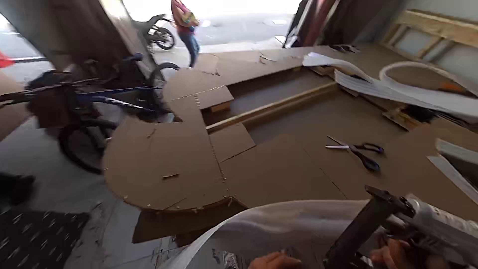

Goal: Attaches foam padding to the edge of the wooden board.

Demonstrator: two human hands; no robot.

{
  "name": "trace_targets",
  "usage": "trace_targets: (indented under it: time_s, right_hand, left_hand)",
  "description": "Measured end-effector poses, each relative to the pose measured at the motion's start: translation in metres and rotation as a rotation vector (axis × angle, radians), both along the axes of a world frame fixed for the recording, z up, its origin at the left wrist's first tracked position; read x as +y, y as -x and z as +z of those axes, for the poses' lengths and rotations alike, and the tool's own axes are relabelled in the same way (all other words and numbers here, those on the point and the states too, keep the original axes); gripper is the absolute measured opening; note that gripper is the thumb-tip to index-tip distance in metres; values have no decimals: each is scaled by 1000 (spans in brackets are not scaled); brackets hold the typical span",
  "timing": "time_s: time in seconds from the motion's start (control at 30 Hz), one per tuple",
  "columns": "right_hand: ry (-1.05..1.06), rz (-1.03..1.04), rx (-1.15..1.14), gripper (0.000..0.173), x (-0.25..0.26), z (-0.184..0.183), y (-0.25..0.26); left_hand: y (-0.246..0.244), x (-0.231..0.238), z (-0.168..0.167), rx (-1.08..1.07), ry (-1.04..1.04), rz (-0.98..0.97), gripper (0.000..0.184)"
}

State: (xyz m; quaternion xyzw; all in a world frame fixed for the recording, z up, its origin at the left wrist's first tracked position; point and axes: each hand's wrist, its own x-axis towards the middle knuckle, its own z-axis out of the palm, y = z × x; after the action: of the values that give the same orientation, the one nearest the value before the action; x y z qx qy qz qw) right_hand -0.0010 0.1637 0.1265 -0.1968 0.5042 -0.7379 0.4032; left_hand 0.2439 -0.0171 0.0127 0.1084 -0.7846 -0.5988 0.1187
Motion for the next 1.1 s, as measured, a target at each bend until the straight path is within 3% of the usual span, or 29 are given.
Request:
trace_targets:
  time_s: [0.07,0.13,0.2,0.3,0.43,0.5,0.63,0.77,0.87,1.1]
  right_hand:
    - [8,-32,2,39,39,-22,-13]
    - [-69,-246,-12,35,58,-32,-46]
    - [-113,-407,-22,45,65,-37,-80]
    - [-185,-524,-4,50,77,-43,-123]
    - [-370,-596,140,39,90,-48,-155]
    - [-532,-601,269,31,91,-44,-147]
    - [-859,-513,459,48,78,-30,-75]
    - [-1034,-370,399,54,52,-20,17]
    - [-1156,-246,422,59,37,-21,58]
    - [-1147,-97,291,56,2,-5,28]
  left_hand:
    - [8,-11,0,-24,89,-249,32]
    - [33,-7,4,62,218,-504,36]
    - [61,5,4,211,366,-688,39]
    - [91,8,-16,344,665,-728,50]
    - [112,-48,-31,261,915,-661,71]
    - [112,-83,-30,181,988,-668,76]
    - [101,-137,-23,106,1088,-665,86]
    - [97,-146,-20,78,1102,-684,89]
    - [97,-147,-24,116,1100,-647,89]
    - [92,-150,-35,183,1099,-583,92]
